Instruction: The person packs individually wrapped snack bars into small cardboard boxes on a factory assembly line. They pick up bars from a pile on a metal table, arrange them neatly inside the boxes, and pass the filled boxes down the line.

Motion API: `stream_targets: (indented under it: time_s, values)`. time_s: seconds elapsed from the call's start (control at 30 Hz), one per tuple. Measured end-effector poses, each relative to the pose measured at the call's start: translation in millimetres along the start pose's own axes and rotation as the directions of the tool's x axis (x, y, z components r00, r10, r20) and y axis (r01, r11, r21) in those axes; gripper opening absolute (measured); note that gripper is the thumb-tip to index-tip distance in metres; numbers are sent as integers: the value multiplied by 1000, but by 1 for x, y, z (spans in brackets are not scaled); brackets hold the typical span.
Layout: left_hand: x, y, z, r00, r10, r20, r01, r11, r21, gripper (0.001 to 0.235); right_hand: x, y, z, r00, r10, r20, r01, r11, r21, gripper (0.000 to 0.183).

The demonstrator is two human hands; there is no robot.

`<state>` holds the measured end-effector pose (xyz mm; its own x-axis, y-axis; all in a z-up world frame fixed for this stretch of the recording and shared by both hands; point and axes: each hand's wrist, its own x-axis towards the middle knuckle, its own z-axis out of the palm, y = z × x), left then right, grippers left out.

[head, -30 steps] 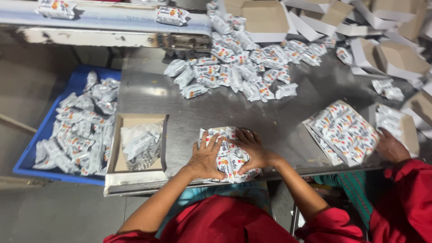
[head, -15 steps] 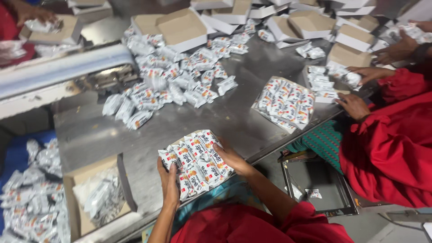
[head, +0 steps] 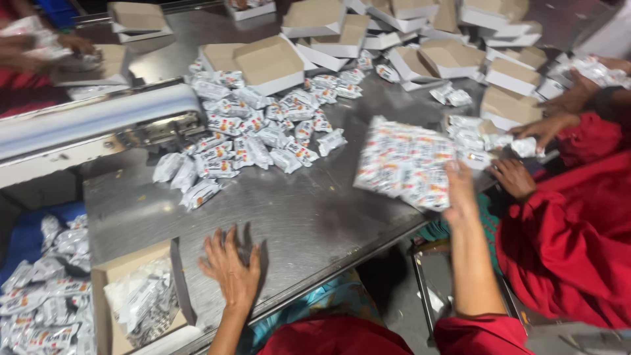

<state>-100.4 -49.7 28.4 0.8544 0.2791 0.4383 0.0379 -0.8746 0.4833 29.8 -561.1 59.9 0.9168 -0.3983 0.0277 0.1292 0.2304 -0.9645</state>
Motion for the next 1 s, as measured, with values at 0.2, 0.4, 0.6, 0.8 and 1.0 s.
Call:
stream_targets:
  time_s: [0.2, 0.4, 0.6, 0.8, 1.0]
  values:
    - [-26, -38, 9, 978, -112, 178, 92, 989, 120, 51, 62, 23, -54, 985, 82, -155, -88, 996, -31, 58]
    - [-33, -36, 12, 994, -30, 106, 26, 999, 41, 50, 66, 27, -60, 986, 59, -158, -112, 929, -352, 61]
    - [-17, -52, 23, 986, -1, 169, -14, 996, 89, 53, 64, 24, -59, 921, -359, -148, 92, 573, -814, 73]
    - [14, -68, 28, 974, 95, 204, -109, 992, 58, 59, 9, -2, 15, 757, -651, -59, 290, 416, -862, 60]
    - [56, -63, 47, 960, 152, 234, -176, 981, 84, 68, -26, -4, 166, 639, -656, 400, 673, 226, -704, 46]
